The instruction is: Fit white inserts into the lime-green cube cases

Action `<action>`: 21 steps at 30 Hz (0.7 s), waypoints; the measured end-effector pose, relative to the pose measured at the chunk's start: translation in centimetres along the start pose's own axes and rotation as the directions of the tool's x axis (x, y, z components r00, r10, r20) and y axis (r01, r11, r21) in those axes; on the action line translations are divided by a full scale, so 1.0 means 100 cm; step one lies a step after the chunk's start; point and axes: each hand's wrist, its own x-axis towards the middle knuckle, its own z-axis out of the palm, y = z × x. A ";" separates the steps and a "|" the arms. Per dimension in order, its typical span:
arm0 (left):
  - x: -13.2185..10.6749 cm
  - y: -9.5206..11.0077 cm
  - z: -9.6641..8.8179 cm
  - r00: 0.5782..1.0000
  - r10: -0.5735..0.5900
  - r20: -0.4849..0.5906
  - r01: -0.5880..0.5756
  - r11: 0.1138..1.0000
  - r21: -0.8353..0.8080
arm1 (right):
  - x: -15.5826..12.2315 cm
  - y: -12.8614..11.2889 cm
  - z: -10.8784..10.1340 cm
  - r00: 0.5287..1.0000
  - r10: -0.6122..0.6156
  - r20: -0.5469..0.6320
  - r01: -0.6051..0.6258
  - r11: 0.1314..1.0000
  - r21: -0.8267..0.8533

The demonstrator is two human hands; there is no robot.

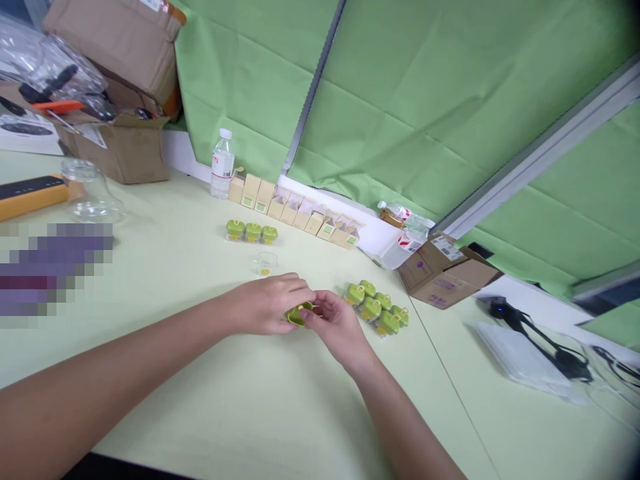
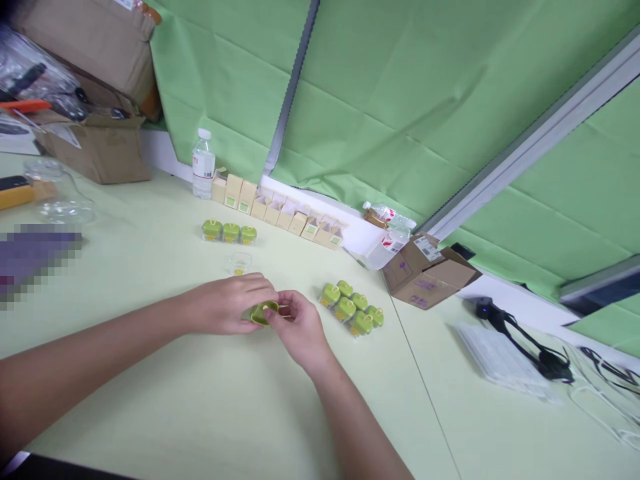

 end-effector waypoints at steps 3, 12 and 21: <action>0.001 0.002 -0.002 1.000 0.014 0.003 -0.014 1.000 0.009 | -0.001 -0.003 -0.002 1.000 0.016 0.019 -0.016 1.000 0.007; 0.002 0.004 -0.001 0.998 0.067 0.016 -0.068 0.995 0.076 | -0.002 -0.008 -0.006 0.991 0.108 0.085 -0.116 0.988 0.103; 0.003 0.005 -0.001 0.997 0.072 0.009 -0.073 0.993 0.093 | -0.002 -0.007 -0.007 0.979 0.165 0.116 -0.188 0.955 0.230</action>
